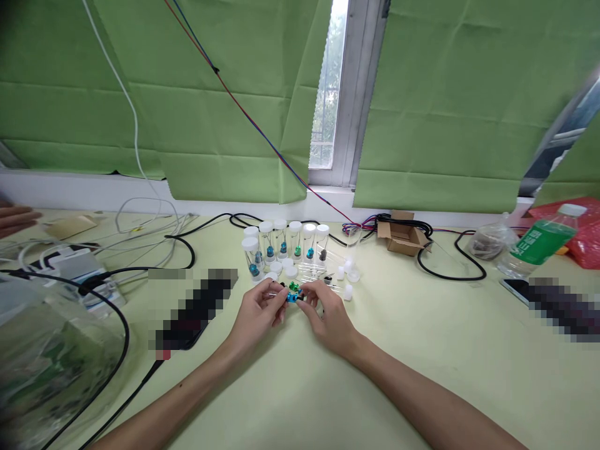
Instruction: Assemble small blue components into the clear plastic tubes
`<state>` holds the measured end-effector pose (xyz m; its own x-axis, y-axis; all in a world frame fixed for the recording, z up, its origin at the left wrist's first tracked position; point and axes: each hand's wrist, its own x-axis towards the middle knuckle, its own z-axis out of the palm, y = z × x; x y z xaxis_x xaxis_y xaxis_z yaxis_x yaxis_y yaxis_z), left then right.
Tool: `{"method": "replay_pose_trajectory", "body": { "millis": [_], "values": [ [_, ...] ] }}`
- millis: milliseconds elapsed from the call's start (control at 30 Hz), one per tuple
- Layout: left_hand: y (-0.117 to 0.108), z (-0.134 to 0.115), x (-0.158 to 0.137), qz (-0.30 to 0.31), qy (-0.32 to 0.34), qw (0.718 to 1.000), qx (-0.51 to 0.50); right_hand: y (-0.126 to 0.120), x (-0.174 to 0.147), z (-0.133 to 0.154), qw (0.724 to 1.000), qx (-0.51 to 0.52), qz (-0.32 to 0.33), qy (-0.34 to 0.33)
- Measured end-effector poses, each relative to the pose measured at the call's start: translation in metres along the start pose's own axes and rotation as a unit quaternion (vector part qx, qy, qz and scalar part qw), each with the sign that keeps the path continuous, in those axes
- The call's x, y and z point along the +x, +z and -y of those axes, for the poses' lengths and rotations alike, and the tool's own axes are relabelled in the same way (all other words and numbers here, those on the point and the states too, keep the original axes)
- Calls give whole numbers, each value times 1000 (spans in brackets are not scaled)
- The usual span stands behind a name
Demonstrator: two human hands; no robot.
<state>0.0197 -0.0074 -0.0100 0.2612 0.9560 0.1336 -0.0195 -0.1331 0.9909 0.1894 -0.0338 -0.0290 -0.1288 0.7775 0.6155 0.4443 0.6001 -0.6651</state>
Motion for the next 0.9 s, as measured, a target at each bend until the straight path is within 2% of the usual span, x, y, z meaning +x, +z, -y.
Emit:
{"method": "replay_pose_trajectory", "body": {
  "millis": [333,600,900],
  "values": [
    [-1,3,0,-1,-1,1000,5,0,3,4,999,1,6,49],
    [-2,2,0,-8,5,1000,-4,-1,0,3,1000,18,13,3],
    [-1,1,1,-1,2,1000,1,3,-2,-6,1000,21,-2,21]
  ]
}}
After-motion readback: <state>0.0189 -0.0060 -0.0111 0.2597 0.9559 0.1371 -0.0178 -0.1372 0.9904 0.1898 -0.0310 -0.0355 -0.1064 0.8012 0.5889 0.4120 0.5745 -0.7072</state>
